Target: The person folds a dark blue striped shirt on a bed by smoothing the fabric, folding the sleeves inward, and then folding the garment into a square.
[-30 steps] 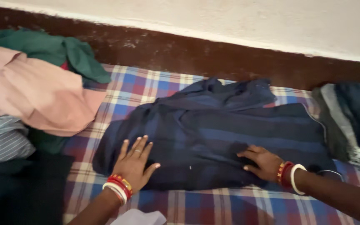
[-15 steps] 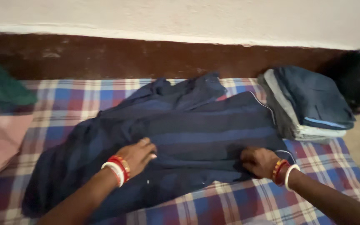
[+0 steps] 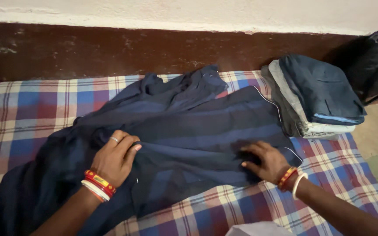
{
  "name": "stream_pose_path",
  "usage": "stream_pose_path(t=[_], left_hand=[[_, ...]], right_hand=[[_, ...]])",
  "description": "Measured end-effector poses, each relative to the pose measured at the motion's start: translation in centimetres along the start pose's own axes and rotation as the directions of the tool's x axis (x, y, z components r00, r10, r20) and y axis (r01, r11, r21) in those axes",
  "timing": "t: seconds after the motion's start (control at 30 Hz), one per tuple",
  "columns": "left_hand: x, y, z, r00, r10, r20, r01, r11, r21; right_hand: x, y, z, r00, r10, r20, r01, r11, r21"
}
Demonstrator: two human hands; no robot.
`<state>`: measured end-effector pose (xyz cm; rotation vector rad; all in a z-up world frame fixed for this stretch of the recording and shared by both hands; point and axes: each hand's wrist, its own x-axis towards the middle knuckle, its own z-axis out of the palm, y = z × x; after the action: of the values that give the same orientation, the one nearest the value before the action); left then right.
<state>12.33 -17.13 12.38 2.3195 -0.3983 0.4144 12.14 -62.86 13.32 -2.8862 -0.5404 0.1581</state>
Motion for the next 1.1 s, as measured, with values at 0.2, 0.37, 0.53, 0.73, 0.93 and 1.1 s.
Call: stream_pose_path(t=[0.2,0.37,0.53,0.73,0.93,1.1], left_hand=[[0.1,-0.5,0.2,0.999,0.002,-0.041,-0.004,0.999,-0.037],[0.0,-0.3,-0.2,0.998,-0.029,-0.063,0.026,0.998,-0.049],[0.2,0.0,-0.6,0.987,-0.157,-0.033,0.153,0.982,-0.107],[0.3,0.0,-0.5,0.997,-0.043,-0.058,0.037,0.994,-0.106],[0.8,-0.7,-0.1,0.998,-0.051,-0.036,0.046,0.992,-0.117],[1.2,-1.6,1.4,0.998,-0.065,0.004,0.065,0.998,-0.022]], right_hand=[[1.2,2.6,-1.8,0.897,0.216,0.387,-0.212,0.976,-0.053],[2.0,7.2,-1.7,0.822,0.204,0.532,-0.335,0.929,0.160],[2.1,8.1,-1.7,0.670,0.119,0.732,-0.520,0.780,0.349],[2.0,6.1,-0.4,0.615,0.177,0.768,-0.414,0.902,0.123],[4.6,8.7,-2.8,0.863,0.388,0.322,-0.460,0.867,0.189],[5.5,10.3,-1.7,0.950,0.255,-0.182,-0.244,0.966,0.081]])
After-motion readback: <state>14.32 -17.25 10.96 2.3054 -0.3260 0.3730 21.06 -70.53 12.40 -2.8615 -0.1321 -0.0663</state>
